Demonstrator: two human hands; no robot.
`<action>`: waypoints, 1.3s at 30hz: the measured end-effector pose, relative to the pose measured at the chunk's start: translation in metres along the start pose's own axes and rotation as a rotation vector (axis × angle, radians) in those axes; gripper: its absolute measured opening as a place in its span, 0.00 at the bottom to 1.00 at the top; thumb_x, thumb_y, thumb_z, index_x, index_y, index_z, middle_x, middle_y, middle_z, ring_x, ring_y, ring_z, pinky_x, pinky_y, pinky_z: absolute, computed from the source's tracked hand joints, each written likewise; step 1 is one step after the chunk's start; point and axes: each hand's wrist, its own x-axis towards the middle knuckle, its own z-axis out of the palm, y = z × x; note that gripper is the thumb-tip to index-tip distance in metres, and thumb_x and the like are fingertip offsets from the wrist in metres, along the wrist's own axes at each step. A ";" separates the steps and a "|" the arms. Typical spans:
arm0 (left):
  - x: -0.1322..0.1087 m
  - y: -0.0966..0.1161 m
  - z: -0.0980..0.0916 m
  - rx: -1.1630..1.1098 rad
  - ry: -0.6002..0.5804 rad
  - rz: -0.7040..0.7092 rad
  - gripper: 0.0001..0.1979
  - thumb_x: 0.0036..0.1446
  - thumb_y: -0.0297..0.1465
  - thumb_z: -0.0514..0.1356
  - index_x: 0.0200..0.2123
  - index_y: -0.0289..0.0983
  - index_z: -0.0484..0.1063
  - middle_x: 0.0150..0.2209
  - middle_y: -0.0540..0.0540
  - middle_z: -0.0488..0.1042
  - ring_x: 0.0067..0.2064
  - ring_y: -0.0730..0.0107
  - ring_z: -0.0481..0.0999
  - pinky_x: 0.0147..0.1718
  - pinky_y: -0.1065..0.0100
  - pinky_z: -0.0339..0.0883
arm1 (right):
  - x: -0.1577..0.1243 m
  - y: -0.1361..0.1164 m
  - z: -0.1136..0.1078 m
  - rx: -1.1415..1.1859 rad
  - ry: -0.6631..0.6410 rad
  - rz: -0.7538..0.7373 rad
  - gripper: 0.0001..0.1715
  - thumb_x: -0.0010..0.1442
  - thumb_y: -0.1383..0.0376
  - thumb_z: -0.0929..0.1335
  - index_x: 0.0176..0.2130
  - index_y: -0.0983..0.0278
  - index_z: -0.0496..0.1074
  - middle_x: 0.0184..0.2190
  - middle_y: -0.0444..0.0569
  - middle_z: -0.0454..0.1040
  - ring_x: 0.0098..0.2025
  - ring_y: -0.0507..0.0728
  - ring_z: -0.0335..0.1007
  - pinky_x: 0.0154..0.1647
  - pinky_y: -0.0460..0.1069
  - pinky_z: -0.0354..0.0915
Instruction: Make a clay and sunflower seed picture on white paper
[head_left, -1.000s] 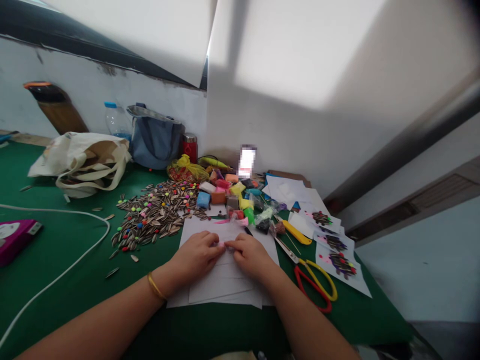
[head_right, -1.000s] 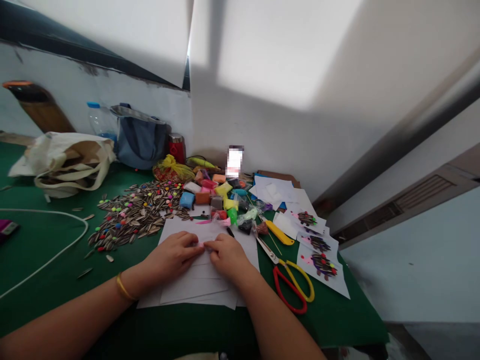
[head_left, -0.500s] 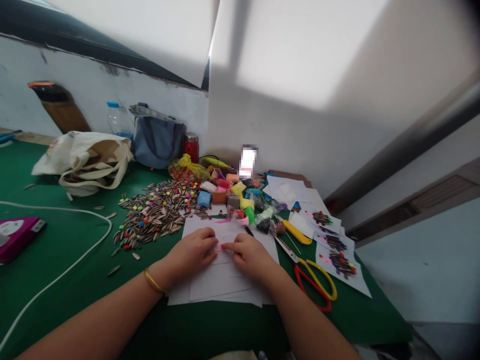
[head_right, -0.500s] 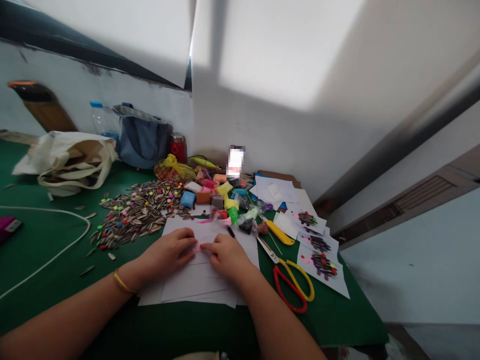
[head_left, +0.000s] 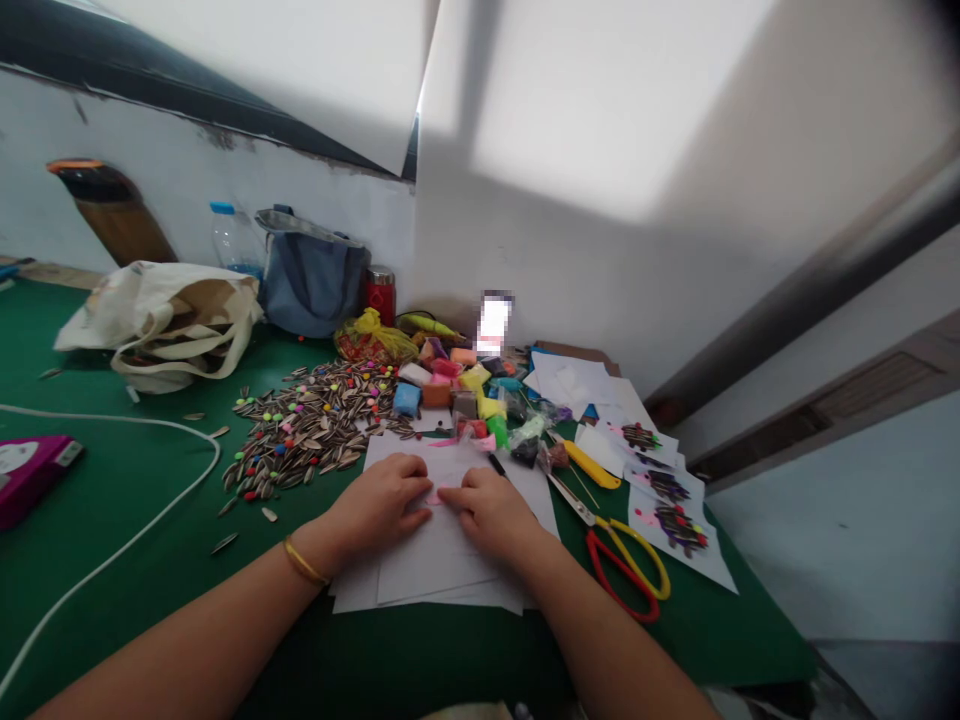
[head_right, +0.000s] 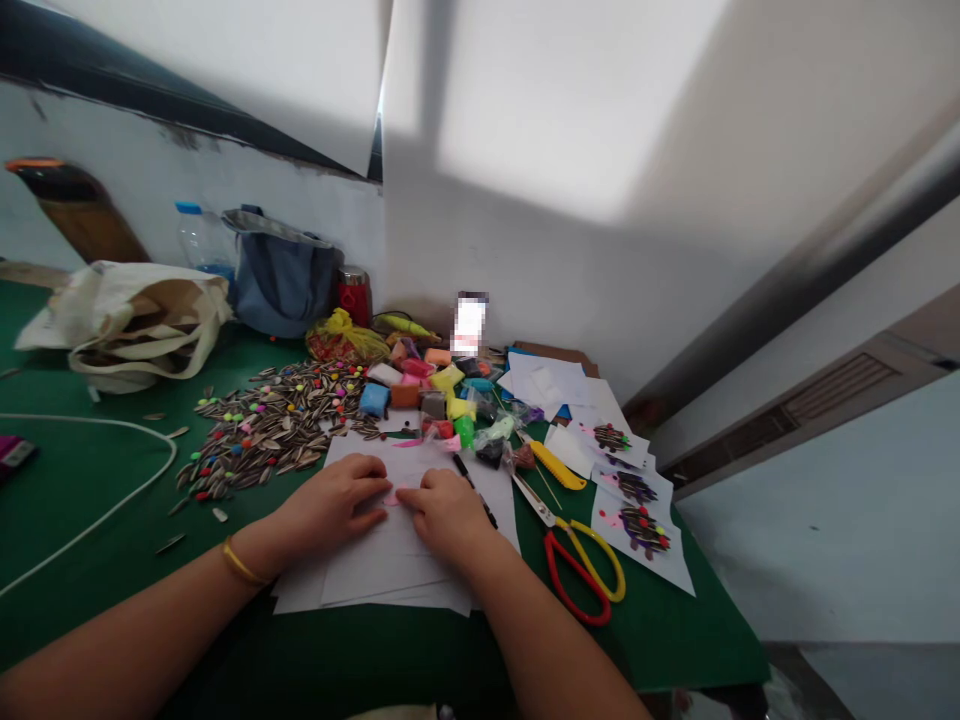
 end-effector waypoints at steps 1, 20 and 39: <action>0.000 0.001 0.000 0.001 -0.006 0.008 0.08 0.56 0.32 0.64 0.40 0.39 0.76 0.43 0.43 0.73 0.46 0.60 0.72 0.48 0.60 0.67 | 0.000 0.000 0.000 0.003 -0.001 0.000 0.24 0.60 0.69 0.66 0.54 0.52 0.74 0.39 0.48 0.70 0.41 0.56 0.65 0.44 0.49 0.60; 0.000 -0.001 0.002 -0.032 -0.020 0.064 0.07 0.58 0.30 0.61 0.39 0.39 0.78 0.42 0.43 0.76 0.44 0.62 0.73 0.46 0.61 0.67 | -0.002 0.001 0.000 0.028 0.012 -0.011 0.24 0.60 0.70 0.66 0.54 0.52 0.73 0.38 0.48 0.70 0.40 0.55 0.65 0.44 0.49 0.60; 0.001 0.006 -0.003 0.081 -0.093 0.033 0.18 0.54 0.35 0.65 0.49 0.41 0.73 0.45 0.43 0.73 0.47 0.56 0.71 0.48 0.57 0.65 | 0.001 0.007 0.005 0.182 0.106 0.034 0.29 0.57 0.74 0.63 0.57 0.63 0.71 0.41 0.51 0.73 0.44 0.56 0.68 0.50 0.50 0.65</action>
